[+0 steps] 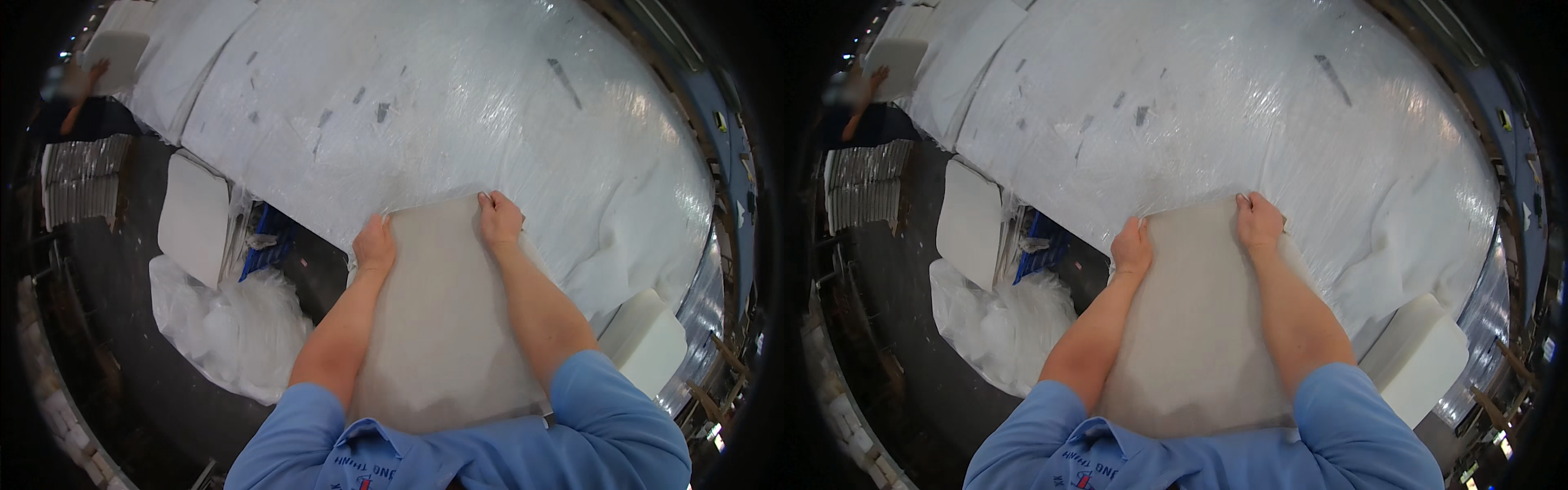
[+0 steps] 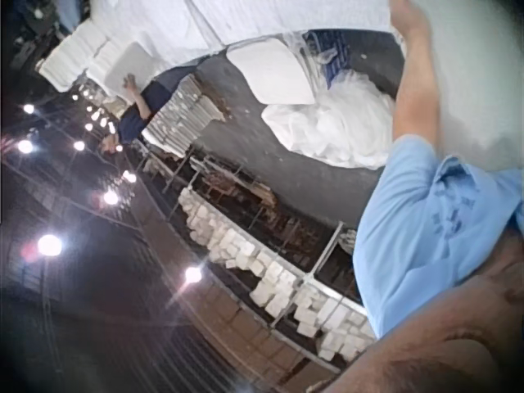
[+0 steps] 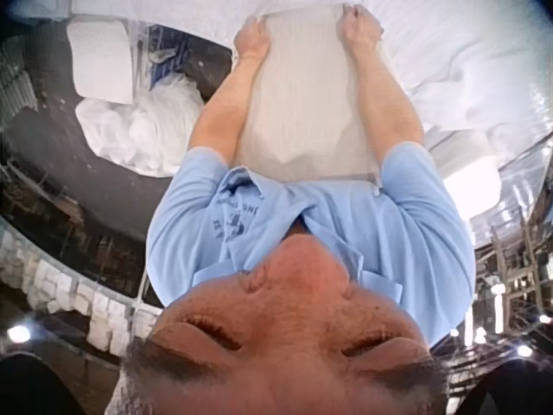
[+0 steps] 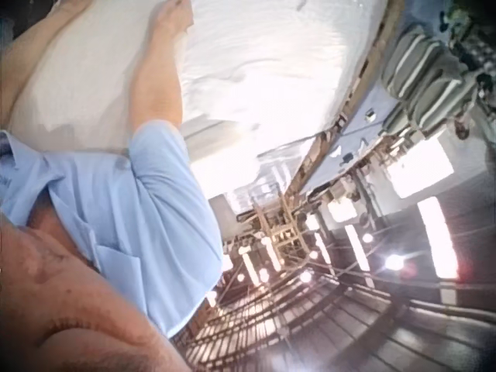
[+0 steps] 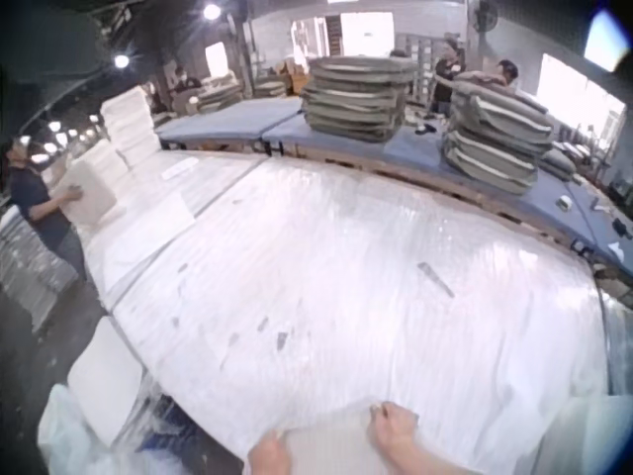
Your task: The person inserts a white foam insert into a fabric pillow cover, adjusts the edges, and smooths the surface. The person repeats this process with multiple pillow covers and foam inserts on a large work table.
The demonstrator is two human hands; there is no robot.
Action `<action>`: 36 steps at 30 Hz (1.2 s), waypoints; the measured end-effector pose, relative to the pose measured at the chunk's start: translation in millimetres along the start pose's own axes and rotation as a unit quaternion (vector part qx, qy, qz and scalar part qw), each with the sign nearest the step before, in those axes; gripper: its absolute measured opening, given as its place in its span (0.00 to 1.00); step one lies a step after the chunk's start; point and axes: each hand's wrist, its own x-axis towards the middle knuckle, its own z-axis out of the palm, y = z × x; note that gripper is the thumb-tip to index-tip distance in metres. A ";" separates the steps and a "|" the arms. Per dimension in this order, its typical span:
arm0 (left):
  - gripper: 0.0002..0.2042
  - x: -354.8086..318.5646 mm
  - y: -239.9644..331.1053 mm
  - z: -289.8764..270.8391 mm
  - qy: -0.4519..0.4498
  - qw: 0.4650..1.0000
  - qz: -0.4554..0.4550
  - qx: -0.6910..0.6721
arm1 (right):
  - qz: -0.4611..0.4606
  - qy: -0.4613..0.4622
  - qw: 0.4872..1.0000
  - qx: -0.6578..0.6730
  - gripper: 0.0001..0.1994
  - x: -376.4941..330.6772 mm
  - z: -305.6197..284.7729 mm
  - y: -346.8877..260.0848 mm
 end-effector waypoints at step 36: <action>0.45 -87.7 -52.9 -136.2 -0.247 0.951 -0.136 -0.126 | 0.084 -0.275 0.949 -0.126 0.51 -25.0 -157.0 10.7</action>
